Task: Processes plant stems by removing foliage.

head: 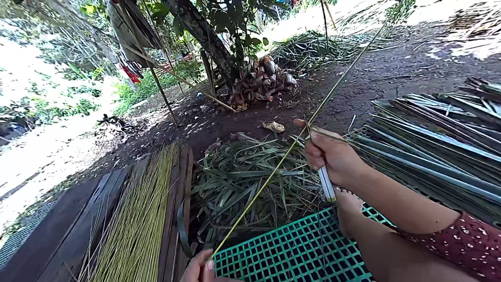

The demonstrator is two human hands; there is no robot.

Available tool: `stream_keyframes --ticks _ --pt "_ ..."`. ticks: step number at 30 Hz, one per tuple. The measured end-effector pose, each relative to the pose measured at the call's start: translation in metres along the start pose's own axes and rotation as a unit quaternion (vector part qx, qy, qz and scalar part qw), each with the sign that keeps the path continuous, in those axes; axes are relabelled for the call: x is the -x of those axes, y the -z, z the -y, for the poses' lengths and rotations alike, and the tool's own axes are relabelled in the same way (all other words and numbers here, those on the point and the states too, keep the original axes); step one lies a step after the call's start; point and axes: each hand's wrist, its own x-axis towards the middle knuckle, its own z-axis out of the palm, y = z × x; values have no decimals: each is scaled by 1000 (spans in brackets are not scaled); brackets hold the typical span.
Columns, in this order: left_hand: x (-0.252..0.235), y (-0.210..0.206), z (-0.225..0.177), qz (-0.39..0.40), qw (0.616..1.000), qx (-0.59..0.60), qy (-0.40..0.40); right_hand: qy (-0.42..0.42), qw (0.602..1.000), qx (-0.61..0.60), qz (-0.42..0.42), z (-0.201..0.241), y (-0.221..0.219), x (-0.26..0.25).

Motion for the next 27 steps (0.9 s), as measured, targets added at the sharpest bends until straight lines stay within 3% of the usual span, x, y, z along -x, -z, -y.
stream_keyframes --ticks 5,9,11,15,18,21,24,25,27 --pt "-45 -30 -68 -134 989 -3 -67 -51 976 39 209 -14 -32 24" --pt "-65 -46 -90 -182 976 55 -105 -75 930 45 356 -22 -46 36" --pt "-62 -45 -89 -172 975 95 -104 -54 939 39 337 -19 -44 35" --pt "-37 -27 -70 -114 982 141 -63 31 994 -2 106 0 -17 11" --pt "-25 -20 -59 -82 986 138 -44 61 997 -26 29 -2 -6 3" --pt "-24 -19 -55 -86 987 130 -39 -16 989 5 148 -9 -17 13" --pt "-26 -22 -59 -99 986 130 -42 -88 929 51 355 -18 -35 26" --pt "-25 -22 -59 -102 985 128 -45 -97 922 46 371 -18 -40 28" --pt "-21 -18 -53 -106 985 122 -55 -87 942 35 323 -14 -40 26"
